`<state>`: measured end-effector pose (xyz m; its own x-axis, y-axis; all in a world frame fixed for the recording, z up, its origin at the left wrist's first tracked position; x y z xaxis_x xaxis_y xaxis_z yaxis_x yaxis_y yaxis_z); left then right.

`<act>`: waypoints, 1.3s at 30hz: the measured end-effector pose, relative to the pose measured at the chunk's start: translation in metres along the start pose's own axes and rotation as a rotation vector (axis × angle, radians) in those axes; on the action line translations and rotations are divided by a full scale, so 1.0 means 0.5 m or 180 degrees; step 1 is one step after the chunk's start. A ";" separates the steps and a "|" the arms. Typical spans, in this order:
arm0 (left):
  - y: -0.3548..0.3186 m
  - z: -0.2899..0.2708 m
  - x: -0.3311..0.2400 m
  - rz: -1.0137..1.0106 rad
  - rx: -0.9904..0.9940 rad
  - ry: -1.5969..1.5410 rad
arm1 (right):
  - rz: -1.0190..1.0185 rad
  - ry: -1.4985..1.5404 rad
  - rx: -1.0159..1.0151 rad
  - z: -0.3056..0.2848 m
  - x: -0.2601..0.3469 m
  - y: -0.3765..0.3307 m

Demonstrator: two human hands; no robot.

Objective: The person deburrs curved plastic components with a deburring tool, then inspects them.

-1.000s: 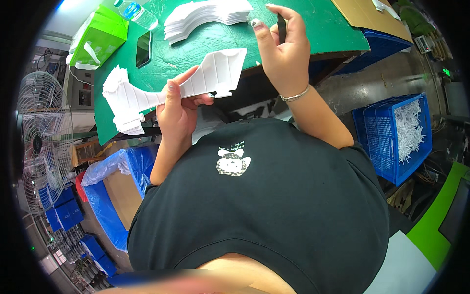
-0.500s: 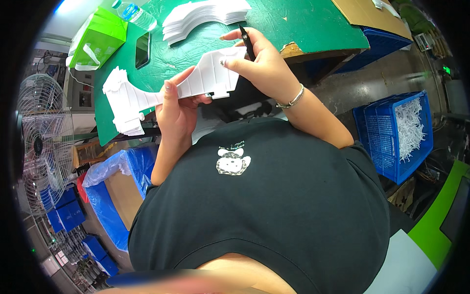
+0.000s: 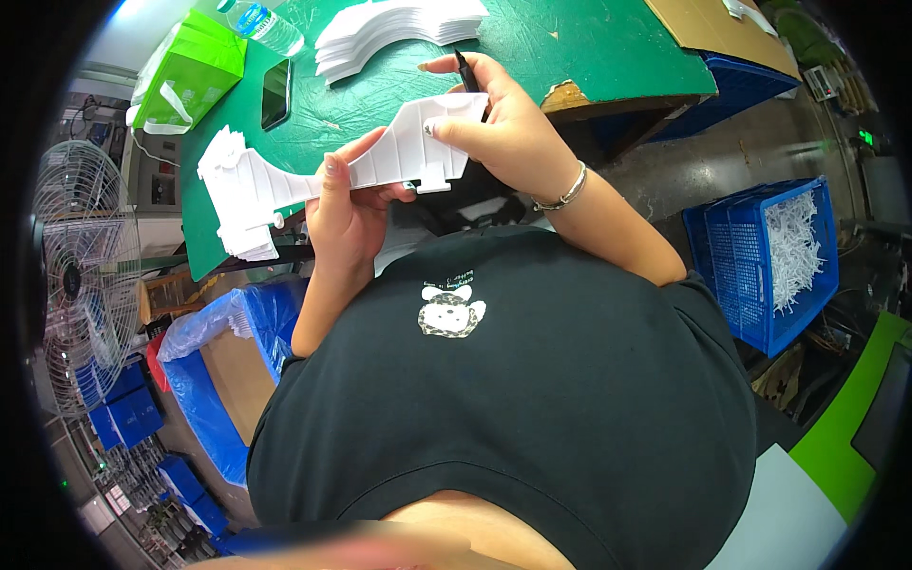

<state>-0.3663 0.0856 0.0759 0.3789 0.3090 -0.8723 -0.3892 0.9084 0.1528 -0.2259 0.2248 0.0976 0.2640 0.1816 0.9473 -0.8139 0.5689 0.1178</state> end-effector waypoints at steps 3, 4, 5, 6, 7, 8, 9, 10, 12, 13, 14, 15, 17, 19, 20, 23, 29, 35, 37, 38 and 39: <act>0.000 -0.004 0.000 0.0048 0.0019 0.0009 | 0.0074 -0.0062 -0.0026 -0.002 0.001 0.000; 0.001 -0.003 -0.001 0.0056 0.0013 0.0019 | 0.0075 -0.0063 -0.0027 -0.004 -0.003 0.002; 0.001 -0.003 -0.002 0.0063 0.0007 0.0028 | 0.0046 0.0050 -0.0065 -0.009 -0.010 0.006; 0.001 -0.002 -0.002 0.0060 0.0006 0.0027 | 0.0017 0.0164 -0.0105 -0.012 -0.014 0.008; 0.002 -0.002 -0.002 0.0053 -0.0050 0.0149 | 0.0021 0.0165 -0.0102 -0.012 -0.011 0.008; 0.002 -0.003 -0.001 0.0046 -0.0107 0.0271 | 0.0076 0.0251 -0.0181 -0.011 -0.006 0.009; 0.003 -0.005 0.000 0.0042 -0.0112 0.0270 | 0.0131 0.0336 -0.0259 -0.011 -0.002 0.009; 0.002 -0.006 0.000 0.0073 -0.0098 0.0146 | 0.0125 0.0333 -0.0254 -0.012 0.001 0.009; 0.000 -0.008 -0.002 0.0110 -0.0084 0.0023 | -0.0062 0.0558 -0.0530 -0.025 0.006 0.011; 0.002 -0.009 -0.003 0.0110 -0.0102 0.0080 | -0.0065 0.0557 -0.0540 -0.038 0.004 0.013; 0.003 -0.009 -0.004 0.0116 -0.0135 0.0140 | -0.0114 0.0236 -0.0898 -0.057 -0.001 0.014; 0.008 -0.011 0.000 0.0119 -0.0141 0.0139 | -0.0165 -0.0087 -0.1253 -0.078 -0.008 0.015; 0.022 -0.019 0.011 0.0628 -0.0278 0.0627 | -0.0406 -0.0519 -0.1278 -0.110 -0.019 0.015; 0.031 -0.022 0.010 0.0606 -0.0427 0.0817 | -0.0801 -0.2247 -0.1473 -0.116 -0.019 0.014; 0.033 -0.023 0.009 0.0580 -0.0570 0.1010 | -0.0553 -0.2652 -0.1375 -0.110 -0.004 0.008; 0.028 -0.029 -0.009 0.0389 -0.0704 0.0963 | -0.0692 -0.2717 -0.1372 -0.088 -0.004 0.013; 0.039 -0.011 -0.029 -0.0072 -0.0395 0.0958 | -0.1099 -0.2534 -0.0837 -0.049 -0.003 0.019; 0.043 0.003 -0.019 -0.0139 0.0395 0.0373 | -0.1720 -0.2772 -0.0867 0.008 0.005 0.034; 0.043 0.008 -0.019 -0.0161 0.0407 0.0410 | -0.1741 -0.2685 -0.0918 0.013 0.000 0.036; 0.043 0.009 -0.019 -0.0186 0.0417 0.0405 | -0.1736 -0.2631 -0.0908 0.015 -0.001 0.035; 0.043 0.010 -0.018 -0.0212 0.0427 0.0400 | -0.1729 -0.2578 -0.0897 0.017 -0.002 0.034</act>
<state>-0.3738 0.1034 0.0894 0.2891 0.2170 -0.9324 -0.2483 0.9576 0.1459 -0.2442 0.2276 0.1013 0.0467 -0.6967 0.7158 -0.5090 0.6000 0.6172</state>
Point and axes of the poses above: each hand's wrist, its own y-axis towards the middle knuckle, its own z-axis out of the palm, x = y × z, the point moved 1 cm from there along y, towards the middle knuckle, and after that the axes turned 3 degrees about y, right-handed, at the moved point
